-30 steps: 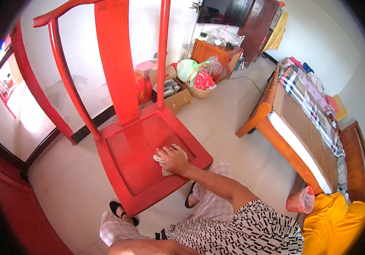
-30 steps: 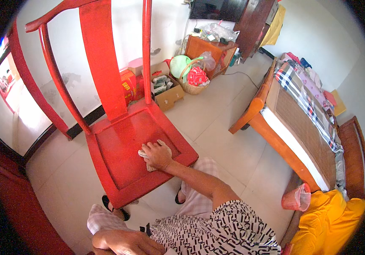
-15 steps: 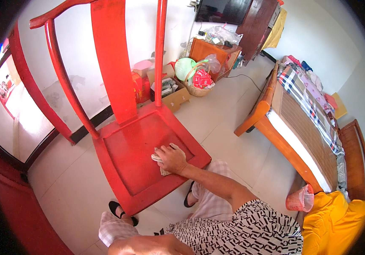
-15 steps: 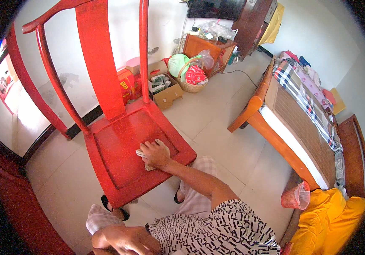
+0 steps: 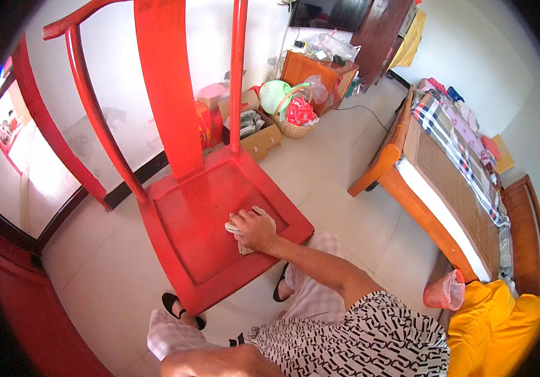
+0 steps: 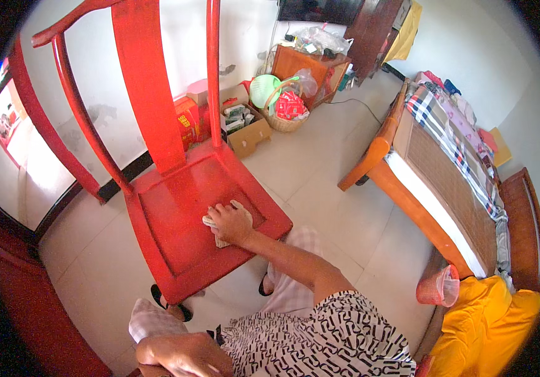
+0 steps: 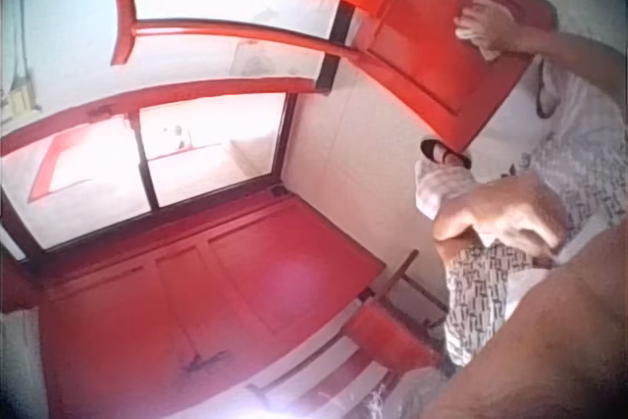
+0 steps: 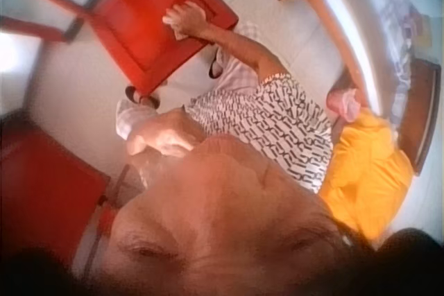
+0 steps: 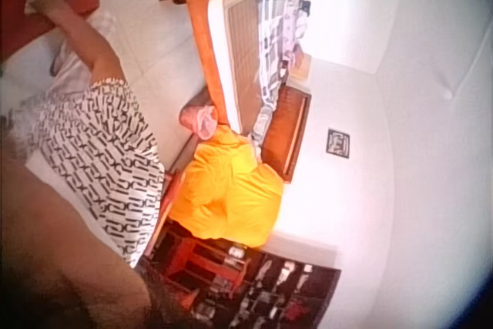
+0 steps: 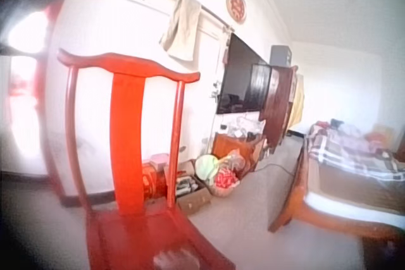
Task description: Wiping a red wooden chair with a white cloth
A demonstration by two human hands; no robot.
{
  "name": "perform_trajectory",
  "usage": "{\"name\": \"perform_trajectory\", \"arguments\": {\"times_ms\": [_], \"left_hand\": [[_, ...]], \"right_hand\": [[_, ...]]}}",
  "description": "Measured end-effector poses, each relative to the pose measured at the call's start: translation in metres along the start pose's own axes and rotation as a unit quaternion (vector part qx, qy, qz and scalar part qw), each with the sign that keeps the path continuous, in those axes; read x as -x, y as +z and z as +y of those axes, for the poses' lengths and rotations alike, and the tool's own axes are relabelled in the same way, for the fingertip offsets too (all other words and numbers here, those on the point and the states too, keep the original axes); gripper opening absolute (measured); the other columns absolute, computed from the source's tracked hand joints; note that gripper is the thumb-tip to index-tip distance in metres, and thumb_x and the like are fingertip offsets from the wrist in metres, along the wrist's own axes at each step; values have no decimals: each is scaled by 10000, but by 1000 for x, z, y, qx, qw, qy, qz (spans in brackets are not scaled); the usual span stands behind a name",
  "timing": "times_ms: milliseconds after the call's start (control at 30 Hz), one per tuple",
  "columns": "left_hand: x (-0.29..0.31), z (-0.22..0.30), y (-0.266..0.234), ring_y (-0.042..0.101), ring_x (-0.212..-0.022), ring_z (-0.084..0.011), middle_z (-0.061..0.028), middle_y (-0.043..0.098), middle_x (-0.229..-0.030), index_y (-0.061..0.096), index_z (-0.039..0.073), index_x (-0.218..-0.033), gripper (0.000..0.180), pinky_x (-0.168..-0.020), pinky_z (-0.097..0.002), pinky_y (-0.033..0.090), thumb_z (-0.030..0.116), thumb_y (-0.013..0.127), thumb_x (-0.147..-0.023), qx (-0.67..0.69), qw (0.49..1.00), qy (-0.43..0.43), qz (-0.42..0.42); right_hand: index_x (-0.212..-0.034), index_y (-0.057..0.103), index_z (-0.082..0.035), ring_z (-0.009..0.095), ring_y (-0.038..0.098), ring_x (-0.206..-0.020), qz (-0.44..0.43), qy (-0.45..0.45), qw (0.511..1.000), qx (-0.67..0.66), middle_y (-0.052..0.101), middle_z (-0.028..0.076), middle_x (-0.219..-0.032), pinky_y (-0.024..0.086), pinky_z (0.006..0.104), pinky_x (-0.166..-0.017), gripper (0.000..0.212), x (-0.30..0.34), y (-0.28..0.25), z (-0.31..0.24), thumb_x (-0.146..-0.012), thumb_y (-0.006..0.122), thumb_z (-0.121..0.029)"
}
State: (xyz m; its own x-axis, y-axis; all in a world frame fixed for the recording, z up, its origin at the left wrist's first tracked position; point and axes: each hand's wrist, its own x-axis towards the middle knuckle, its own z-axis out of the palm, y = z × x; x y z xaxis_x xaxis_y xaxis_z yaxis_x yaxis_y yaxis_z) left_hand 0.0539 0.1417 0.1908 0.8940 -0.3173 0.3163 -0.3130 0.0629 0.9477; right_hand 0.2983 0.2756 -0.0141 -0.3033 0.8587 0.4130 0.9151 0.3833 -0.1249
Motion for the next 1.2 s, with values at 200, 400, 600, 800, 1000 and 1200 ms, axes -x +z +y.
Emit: {"name": "perform_trajectory", "arguments": {"times_ms": [200,400,600,800,1000,1200], "left_hand": [[16,-13,-50,691,-813,-244,-120,716,-906,737,4,-972,159,-726,-348,558,87,780,-844,25,986,100,132],[84,-66,-109,641,-1019,-328,-149,689,-1077,700,35,-1087,409,-912,-434,508,149,853,-726,-403,619,-171,652],[199,-150,-154,459,-1319,-399,-229,447,-1458,376,135,-1496,828,-1064,-493,407,243,802,-794,-503,326,-449,663],[192,-204,-166,480,-1284,-469,-310,404,-1473,214,20,-1541,692,-1039,-484,425,307,534,-998,-399,402,-350,746],[197,-201,-155,539,-1192,-491,-337,482,-1383,217,34,-1540,695,-966,-499,466,360,514,-1003,-405,373,-377,745],[179,-190,-159,571,-1119,-504,-362,517,-1313,220,38,-1539,698,-928,-508,479,348,529,-996,-373,384,-409,739]], "right_hand": [[-1170,593,-108,282,659,-899,-22,5,1000,9,603,76,-1023,444,500,-976,508,1,0,2,-736,765,-307],[-1203,592,-101,290,663,-916,-42,22,999,-3,603,85,-1038,441,506,-1001,544,2,-5,7,-725,781,-281],[-1199,595,-101,286,664,-922,-24,20,1000,-1,604,87,-1029,449,491,-997,543,2,-2,10,-723,779,-287],[-1192,599,-93,285,667,-912,-18,18,1000,-5,605,94,-1030,455,498,-982,523,2,-6,7,-732,762,-279],[-1160,625,-97,292,654,-859,-51,36,998,16,615,98,-1012,543,435,-813,469,-26,-2,20,-722,739,-218],[-1030,626,-14,370,694,-841,-53,119,990,58,634,186,-990,577,481,-739,252,-97,22,69,-827,653,-161]]}}
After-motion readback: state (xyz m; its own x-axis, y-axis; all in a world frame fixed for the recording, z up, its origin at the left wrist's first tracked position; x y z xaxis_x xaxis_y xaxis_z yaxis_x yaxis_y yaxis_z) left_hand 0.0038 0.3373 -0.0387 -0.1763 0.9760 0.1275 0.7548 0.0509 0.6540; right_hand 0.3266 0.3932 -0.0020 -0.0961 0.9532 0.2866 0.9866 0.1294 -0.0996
